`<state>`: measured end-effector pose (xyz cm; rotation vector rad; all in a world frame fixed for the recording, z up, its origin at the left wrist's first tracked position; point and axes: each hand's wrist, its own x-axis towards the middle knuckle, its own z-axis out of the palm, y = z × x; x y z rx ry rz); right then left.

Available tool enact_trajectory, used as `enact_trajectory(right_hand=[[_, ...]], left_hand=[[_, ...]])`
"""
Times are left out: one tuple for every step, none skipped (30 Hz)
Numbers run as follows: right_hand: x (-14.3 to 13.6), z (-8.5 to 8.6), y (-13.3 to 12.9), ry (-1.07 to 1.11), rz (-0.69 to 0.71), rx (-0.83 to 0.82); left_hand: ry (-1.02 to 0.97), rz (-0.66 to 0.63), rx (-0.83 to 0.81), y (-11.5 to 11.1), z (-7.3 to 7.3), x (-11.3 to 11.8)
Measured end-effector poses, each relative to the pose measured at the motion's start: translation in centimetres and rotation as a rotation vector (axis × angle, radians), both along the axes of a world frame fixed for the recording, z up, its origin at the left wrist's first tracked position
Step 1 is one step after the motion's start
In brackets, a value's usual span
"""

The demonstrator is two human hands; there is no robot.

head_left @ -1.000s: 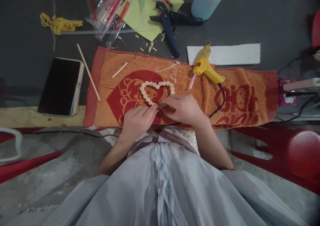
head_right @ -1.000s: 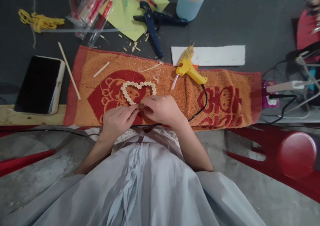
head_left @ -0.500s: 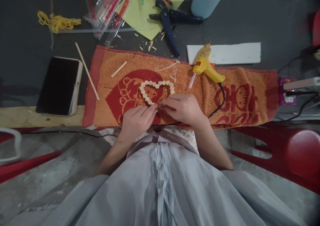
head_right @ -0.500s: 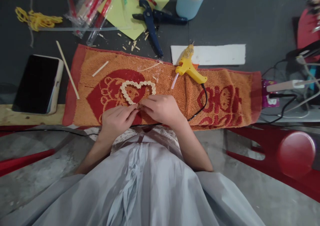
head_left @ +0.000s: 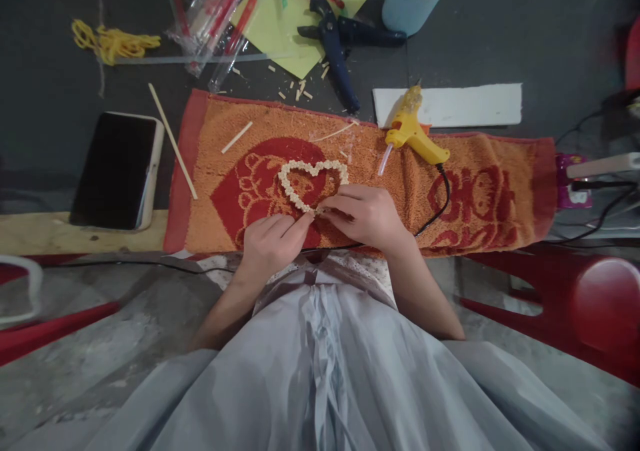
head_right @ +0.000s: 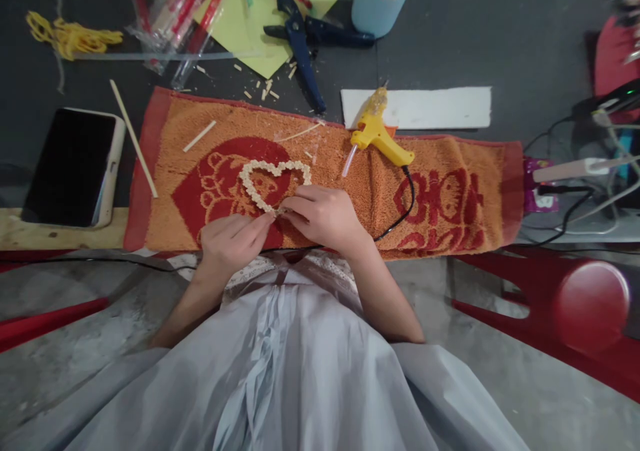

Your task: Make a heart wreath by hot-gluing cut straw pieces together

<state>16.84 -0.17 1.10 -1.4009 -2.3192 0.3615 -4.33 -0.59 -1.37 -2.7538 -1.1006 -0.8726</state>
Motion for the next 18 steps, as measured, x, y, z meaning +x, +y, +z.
enact_trajectory(right_hand=[[0.00,0.02,-0.03,0.004,-0.002,-0.005],[0.01,0.03,-0.05,0.008,-0.003,-0.010],[0.03,0.03,-0.06,0.011,-0.004,-0.016],[0.04,0.03,-0.06,0.012,-0.004,-0.021],[0.05,0.03,-0.05,0.014,-0.001,-0.025],[0.06,0.03,-0.04,0.014,0.002,-0.028],[0.06,0.03,-0.01,0.015,0.005,-0.031],[0.07,0.02,0.01,0.014,0.005,-0.033],[0.07,0.00,0.03,0.013,0.004,-0.034],[0.08,-0.02,0.05,0.012,0.003,-0.032],[0.10,-0.06,0.06,0.011,0.002,-0.028],[0.13,-0.09,0.06,0.012,0.003,-0.022],[0.16,-0.14,0.05,0.013,0.006,-0.014],[0.19,-0.18,0.03,0.014,0.008,-0.006],[0.23,-0.23,0.01,0.014,0.010,0.000],[0.25,-0.28,0.00,0.013,0.012,0.005],[0.27,-0.32,-0.02,0.010,0.015,0.008],[0.28,-0.36,-0.03,0.006,0.018,0.010]], left_hand=[[0.001,0.000,-0.005,-0.03,-0.02,-0.02],[0.006,0.002,-0.007,-0.04,-0.03,-0.03],[0.013,0.004,-0.003,-0.05,-0.03,-0.04],[0.020,0.006,0.005,-0.05,-0.01,-0.04],[0.025,0.007,0.014,-0.04,0.00,-0.03],[0.025,0.007,0.023,-0.03,0.01,-0.02],[0.023,0.008,0.030,-0.01,0.02,-0.01],[0.021,0.008,0.038,0.01,0.01,-0.01],[0.021,0.007,0.044,0.03,-0.01,-0.01],[0.022,0.007,0.047,0.03,-0.04,-0.01],[0.025,0.008,0.048,0.04,-0.07,-0.02],[0.025,0.007,0.048,0.03,-0.11,-0.03],[0.024,0.005,0.048,0.02,-0.14,-0.04],[0.021,0.003,0.047,0.01,-0.16,-0.05],[0.018,0.003,0.046,-0.01,-0.16,-0.05],[0.016,0.005,0.045,-0.03,-0.16,-0.04],[0.018,0.009,0.042,-0.04,-0.14,-0.04],[0.024,0.014,0.037,-0.05,-0.11,-0.03]])
